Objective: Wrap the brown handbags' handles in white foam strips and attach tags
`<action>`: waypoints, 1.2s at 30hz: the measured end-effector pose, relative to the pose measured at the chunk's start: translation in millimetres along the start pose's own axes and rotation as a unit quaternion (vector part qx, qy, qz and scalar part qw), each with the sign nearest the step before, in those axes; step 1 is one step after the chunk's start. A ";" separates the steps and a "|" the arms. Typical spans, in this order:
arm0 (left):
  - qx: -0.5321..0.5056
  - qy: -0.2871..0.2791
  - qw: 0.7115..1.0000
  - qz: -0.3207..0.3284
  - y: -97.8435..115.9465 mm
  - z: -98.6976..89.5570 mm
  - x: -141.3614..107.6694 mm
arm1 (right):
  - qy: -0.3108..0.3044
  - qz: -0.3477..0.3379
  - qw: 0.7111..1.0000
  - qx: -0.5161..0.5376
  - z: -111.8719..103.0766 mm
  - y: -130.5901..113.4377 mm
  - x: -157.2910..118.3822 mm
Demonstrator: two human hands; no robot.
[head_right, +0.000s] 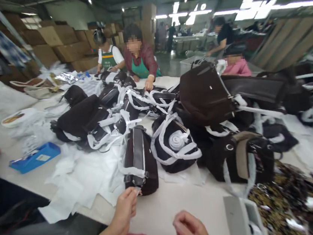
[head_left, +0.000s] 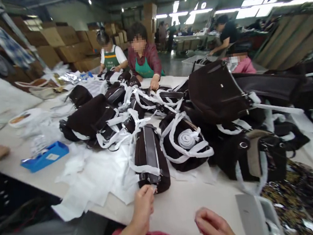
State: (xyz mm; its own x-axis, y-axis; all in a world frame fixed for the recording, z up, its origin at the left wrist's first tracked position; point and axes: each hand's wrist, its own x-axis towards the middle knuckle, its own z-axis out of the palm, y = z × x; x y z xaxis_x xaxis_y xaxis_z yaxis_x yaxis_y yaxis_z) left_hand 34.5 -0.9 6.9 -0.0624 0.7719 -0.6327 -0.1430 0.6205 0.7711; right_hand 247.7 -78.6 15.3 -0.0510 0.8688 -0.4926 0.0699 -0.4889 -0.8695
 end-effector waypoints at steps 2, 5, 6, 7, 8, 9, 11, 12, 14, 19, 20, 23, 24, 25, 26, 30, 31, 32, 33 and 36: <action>0.006 0.002 1.000 0.011 -4.0 1.0 -1.0 | -0.082 -0.037 0.995 0.047 24.2 -39.7 14.3; 0.012 0.005 0.999 0.039 -10.8 1.2 0.1 | -0.138 -0.045 0.988 0.046 55.3 -71.9 43.6; 0.010 0.007 0.999 0.045 -13.1 0.8 1.1 | -0.138 -0.041 0.989 0.038 62.8 -73.3 53.5; 0.007 0.008 0.999 0.048 -15.1 0.3 2.2 | -0.133 -0.037 0.990 0.027 68.5 -71.0 62.4; 0.005 0.009 0.999 0.051 -16.8 -0.2 3.3 | -0.125 -0.034 0.991 0.013 72.6 -66.2 70.1; 0.004 0.011 0.999 0.052 -18.1 -0.8 4.3 | -0.117 -0.034 0.993 -0.003 75.0 -60.2 76.4; 0.003 0.011 0.998 0.056 -19.4 -1.5 5.7 | -0.104 -0.034 0.993 -0.039 76.7 -48.8 85.1; 0.004 0.010 0.998 0.057 -19.5 -1.7 6.0 | -0.096 -0.033 0.993 -0.053 76.7 -44.6 87.9; 0.007 0.007 0.998 0.058 -19.2 -1.9 6.0 | -0.081 -0.032 0.993 -0.075 76.5 -39.8 92.0; 0.005 0.003 0.998 0.066 -19.0 -3.3 5.8 | -0.047 -0.054 0.991 -0.110 80.4 -37.8 99.1; 0.005 0.002 0.998 0.070 -19.1 -4.0 6.0 | -0.040 -0.060 0.991 -0.114 81.8 -37.4 99.9; 0.009 -0.006 0.997 0.082 -17.9 -6.1 6.1 | -0.015 -0.074 0.989 -0.127 86.0 -35.3 100.4; 0.009 -0.009 0.996 0.086 -17.0 -6.7 5.6 | -0.006 -0.077 0.988 -0.132 87.3 -34.4 100.1; 0.008 -0.012 0.996 0.088 -15.7 -7.2 4.9 | 0.000 -0.081 0.987 -0.138 88.6 -33.5 99.8; 0.005 -0.016 0.996 0.089 -14.4 -7.5 3.8 | 0.004 -0.084 0.986 -0.141 89.9 -32.6 99.4; 0.009 -0.026 0.995 0.094 -11.0 -8.4 -0.3 | 0.012 -0.079 0.989 -0.123 94.2 -29.9 99.1; 0.022 -0.024 0.995 0.099 -11.4 -8.6 -0.3 | 0.014 -0.077 0.990 -0.117 94.7 -29.8 99.0; 0.036 -0.019 0.994 0.105 -12.2 -9.0 0.2 | 0.015 -0.075 0.991 -0.112 94.8 -30.0 98.5; 0.046 -0.013 0.993 0.111 -13.3 -9.3 1.0 | 0.011 -0.073 0.991 -0.109 94.3 -30.3 97.6; 0.045 0.000 0.993 0.105 -14.8 -10.9 3.1 | -0.023 -0.045 0.995 -0.085 90.5 -31.0 91.3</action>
State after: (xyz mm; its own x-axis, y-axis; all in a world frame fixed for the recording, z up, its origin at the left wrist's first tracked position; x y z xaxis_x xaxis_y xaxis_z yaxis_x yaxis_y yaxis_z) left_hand 25.7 -9.2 -7.4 -0.0814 0.8861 -0.4564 -0.0381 0.4548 0.8898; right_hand 150.7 8.7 -6.0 -0.1095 0.9024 -0.4169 0.2307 -0.3849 -0.8937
